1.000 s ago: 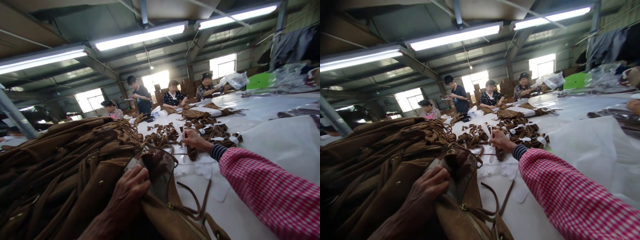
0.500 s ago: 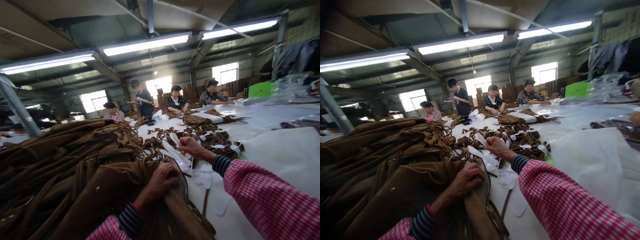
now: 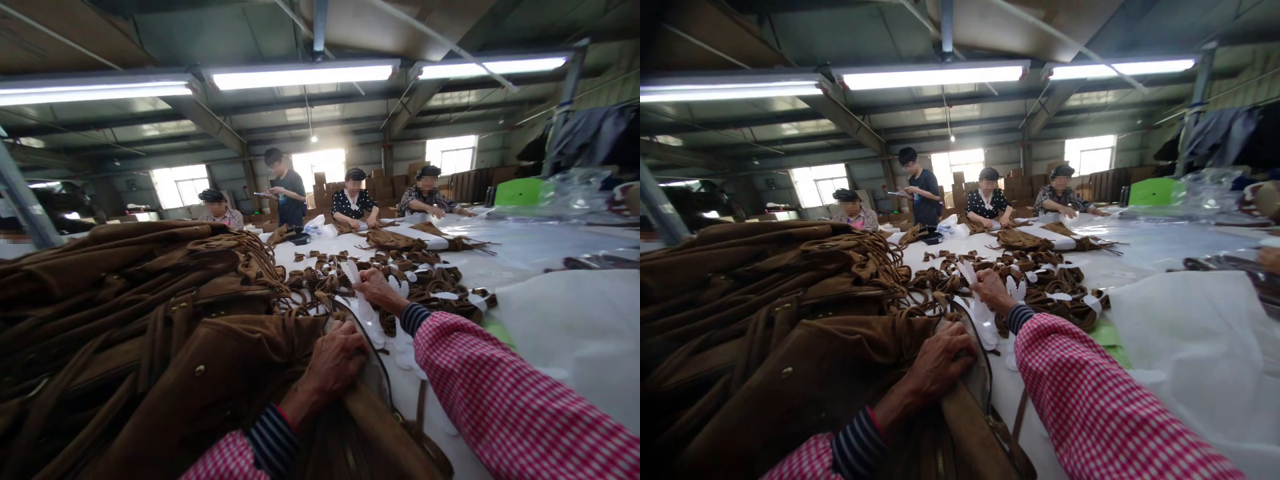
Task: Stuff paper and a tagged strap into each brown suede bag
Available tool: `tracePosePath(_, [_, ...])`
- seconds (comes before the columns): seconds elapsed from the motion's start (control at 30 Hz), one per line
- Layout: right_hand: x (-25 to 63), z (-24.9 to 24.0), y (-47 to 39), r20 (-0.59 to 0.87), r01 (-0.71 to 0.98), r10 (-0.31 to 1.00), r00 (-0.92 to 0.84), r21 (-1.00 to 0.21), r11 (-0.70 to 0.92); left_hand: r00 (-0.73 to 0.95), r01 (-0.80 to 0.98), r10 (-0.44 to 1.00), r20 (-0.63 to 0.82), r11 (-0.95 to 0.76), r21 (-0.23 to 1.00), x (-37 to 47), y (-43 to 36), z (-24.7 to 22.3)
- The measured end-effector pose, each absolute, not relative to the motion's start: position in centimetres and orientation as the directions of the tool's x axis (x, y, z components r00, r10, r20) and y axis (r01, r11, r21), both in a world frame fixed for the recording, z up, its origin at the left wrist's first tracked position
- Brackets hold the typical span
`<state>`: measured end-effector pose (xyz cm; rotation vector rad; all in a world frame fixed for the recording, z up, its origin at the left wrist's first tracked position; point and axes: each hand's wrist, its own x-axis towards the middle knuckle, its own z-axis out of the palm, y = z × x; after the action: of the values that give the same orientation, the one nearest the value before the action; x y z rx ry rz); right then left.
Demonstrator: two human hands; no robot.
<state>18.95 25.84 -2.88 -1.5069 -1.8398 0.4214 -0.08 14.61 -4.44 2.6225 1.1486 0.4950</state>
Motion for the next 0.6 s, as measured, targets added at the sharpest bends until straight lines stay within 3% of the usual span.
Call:
tracePosePath(0.2, [19.8, -2.3, 24.5, 0.356, 0.807, 0.932, -0.074, -0.528, 0.266, 0.696, 0.615, 0.673, 0.252, -0.739, 0.274, -0.2, 14.4, -4.3])
tracePosePath(0.3, [20.3, -2.3, 21.8, 0.374, 0.815, 0.922, -0.101, -0.501, 0.292, 0.718, 0.564, 0.641, 0.270, -0.764, 0.313, -0.4, 14.7, -4.4])
tracePosePath(0.5, [20.0, -4.8, 14.1, 0.211, 0.763, 0.937, -0.276, -0.545, 0.348, 0.768, 0.497, 0.617, 0.174, -0.744, 0.447, -1.8, 15.2, -2.3])
tracePosePath(0.6, [19.5, -6.4, 11.9, 0.133, 0.765, 0.918, -0.373, -0.516, 0.386, 0.849, 0.440, 0.524, 0.062, -0.768, 0.466, -2.5, 14.0, 0.0])
